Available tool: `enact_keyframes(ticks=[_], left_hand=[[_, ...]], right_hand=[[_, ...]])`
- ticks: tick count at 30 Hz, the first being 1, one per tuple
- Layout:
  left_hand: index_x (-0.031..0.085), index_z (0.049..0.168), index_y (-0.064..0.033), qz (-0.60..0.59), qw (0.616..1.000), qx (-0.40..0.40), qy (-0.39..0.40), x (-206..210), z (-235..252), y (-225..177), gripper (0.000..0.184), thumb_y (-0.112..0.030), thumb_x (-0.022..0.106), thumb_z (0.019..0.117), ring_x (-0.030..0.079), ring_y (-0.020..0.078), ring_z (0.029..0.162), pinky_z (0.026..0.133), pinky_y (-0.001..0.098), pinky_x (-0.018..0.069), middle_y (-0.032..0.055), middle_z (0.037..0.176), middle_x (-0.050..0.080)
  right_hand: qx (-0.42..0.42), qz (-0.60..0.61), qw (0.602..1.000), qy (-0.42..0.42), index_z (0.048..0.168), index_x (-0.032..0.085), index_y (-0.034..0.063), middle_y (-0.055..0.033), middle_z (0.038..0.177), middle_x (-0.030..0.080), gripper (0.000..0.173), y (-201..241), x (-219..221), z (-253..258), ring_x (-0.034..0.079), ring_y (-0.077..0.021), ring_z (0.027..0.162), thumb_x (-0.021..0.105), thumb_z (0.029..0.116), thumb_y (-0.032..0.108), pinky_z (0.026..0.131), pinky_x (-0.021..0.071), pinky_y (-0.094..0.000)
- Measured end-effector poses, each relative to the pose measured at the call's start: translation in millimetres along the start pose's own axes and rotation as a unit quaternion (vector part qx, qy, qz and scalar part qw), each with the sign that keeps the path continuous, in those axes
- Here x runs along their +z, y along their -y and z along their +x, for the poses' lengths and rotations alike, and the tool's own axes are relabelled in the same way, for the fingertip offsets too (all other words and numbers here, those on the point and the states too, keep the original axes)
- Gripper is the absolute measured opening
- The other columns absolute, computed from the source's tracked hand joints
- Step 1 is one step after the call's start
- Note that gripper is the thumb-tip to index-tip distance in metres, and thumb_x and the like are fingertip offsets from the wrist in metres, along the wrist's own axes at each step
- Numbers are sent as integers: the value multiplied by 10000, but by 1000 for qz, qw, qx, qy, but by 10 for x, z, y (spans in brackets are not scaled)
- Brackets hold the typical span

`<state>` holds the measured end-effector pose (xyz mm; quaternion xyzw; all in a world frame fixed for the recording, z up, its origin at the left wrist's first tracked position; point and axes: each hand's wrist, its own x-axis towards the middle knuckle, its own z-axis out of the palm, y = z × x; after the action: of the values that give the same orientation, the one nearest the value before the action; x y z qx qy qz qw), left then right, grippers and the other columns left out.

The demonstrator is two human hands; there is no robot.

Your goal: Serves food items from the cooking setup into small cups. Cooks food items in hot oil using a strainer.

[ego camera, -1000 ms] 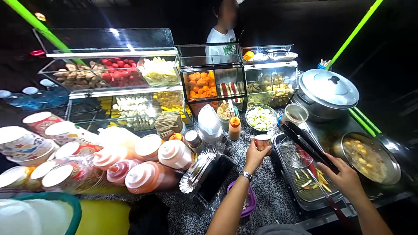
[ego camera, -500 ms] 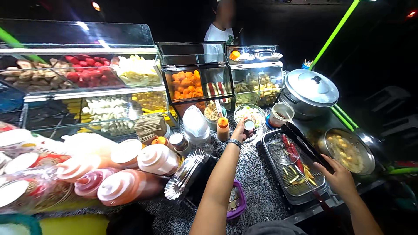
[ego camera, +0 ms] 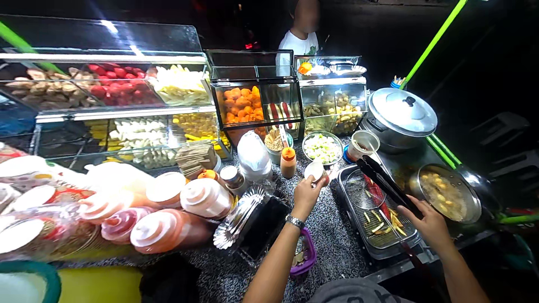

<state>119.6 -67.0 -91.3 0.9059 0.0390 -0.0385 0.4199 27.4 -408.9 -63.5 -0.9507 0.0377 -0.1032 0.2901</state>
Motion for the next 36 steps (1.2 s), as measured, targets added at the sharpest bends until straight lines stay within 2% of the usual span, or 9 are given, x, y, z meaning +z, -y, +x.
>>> enact_keyframes(ticks=[10, 15, 18, 20, 21, 25, 28, 31, 36], left_hand=[[589, 1386, -20, 221, 962, -114, 112, 15, -131, 227, 485, -374, 524, 1060, 526, 425, 1338, 1113, 558, 403, 290, 1416, 547], [324, 1608, -133, 237, 958, -119, 105, 38, -158, 155, 731, -469, 592, 1016, 429, 496, 1393, 1105, 597, 389, 335, 1571, 335], [284, 1627, -165, 241, 966, -81, 52, -1, -314, 6, 819, -470, 663, 969, 316, 515, 1456, 1130, 622, 326, 321, 1647, 170], [333, 1609, -139, 197, 980, -25, 21, -10, -481, -103, 844, -520, 674, 938, 290, 522, 1470, 1146, 634, 295, 317, 1637, 216], [367, 1592, -108, 148, 989, 7, 22, 14, -580, -156, 857, -547, 677, 925, 310, 525, 1460, 1151, 638, 296, 326, 1613, 271], [249, 1617, -51, -71, 975, 81, 192, 245, -1066, -390, 1016, -597, 704, 891, 443, 414, 1421, 1140, 554, 413, 289, 1597, 332], [40, 1641, -40, -183, 937, 91, 284, 511, -1303, -401, 1095, -431, 754, 907, 515, 360, 1365, 1110, 514, 453, 287, 1587, 338], [-57, 1639, -73, -170, 942, 80, 279, 528, -1385, -349, 1016, -193, 684, 954, 573, 348, 1306, 1088, 521, 475, 267, 1543, 416], [21, 1647, -83, -102, 962, 53, 249, 238, -1468, -309, 869, -229, 600, 1016, 686, 355, 1061, 969, 552, 529, 248, 1252, 648]], right_hand=[[1, 6, 1000, 9, 1366, 628, -34, -284, 1226, 671, 608, 110, -12, -32, 648, -456, 1132, 669, 961, 418, 960, 474, -644], [9, 23, 1000, 5, 1372, 621, -37, -294, 1241, 662, 598, 97, 1, -88, 643, -456, 1148, 676, 962, 396, 980, 468, -641], [103, 137, 984, 52, 1415, 582, -15, -212, 1267, 667, 525, 213, 56, -199, 674, -266, 1046, 651, 1008, 310, 911, 538, -447], [196, 306, 928, 83, 1417, 548, -7, -80, 1040, 696, 424, 352, 178, -305, 634, -78, 707, 553, 1069, 235, 606, 523, -229], [232, 405, 878, 108, 1402, 524, -3, -79, 1056, 705, 378, 406, 240, -364, 656, -83, 691, 464, 1101, 217, 578, 542, -219], [288, 635, 700, 154, 1345, 532, 59, -82, 1150, 715, 396, 704, 487, -601, 722, -177, 908, 318, 1122, 306, 784, 614, -327], [301, 688, 638, 172, 1372, 504, 96, -49, 1146, 721, 386, 945, 594, -733, 714, -123, 983, 347, 1112, 335, 824, 605, -297], [273, 661, 673, 189, 1449, 426, 74, -56, 1247, 669, 395, 990, 607, -832, 664, -116, 1084, 424, 1091, 242, 922, 557, -293], [152, 327, 919, 158, 1540, 425, 26, -149, 1568, 465, 566, 574, 390, -755, 484, -208, 1402, 554, 1047, 272, 1140, 414, -378]])
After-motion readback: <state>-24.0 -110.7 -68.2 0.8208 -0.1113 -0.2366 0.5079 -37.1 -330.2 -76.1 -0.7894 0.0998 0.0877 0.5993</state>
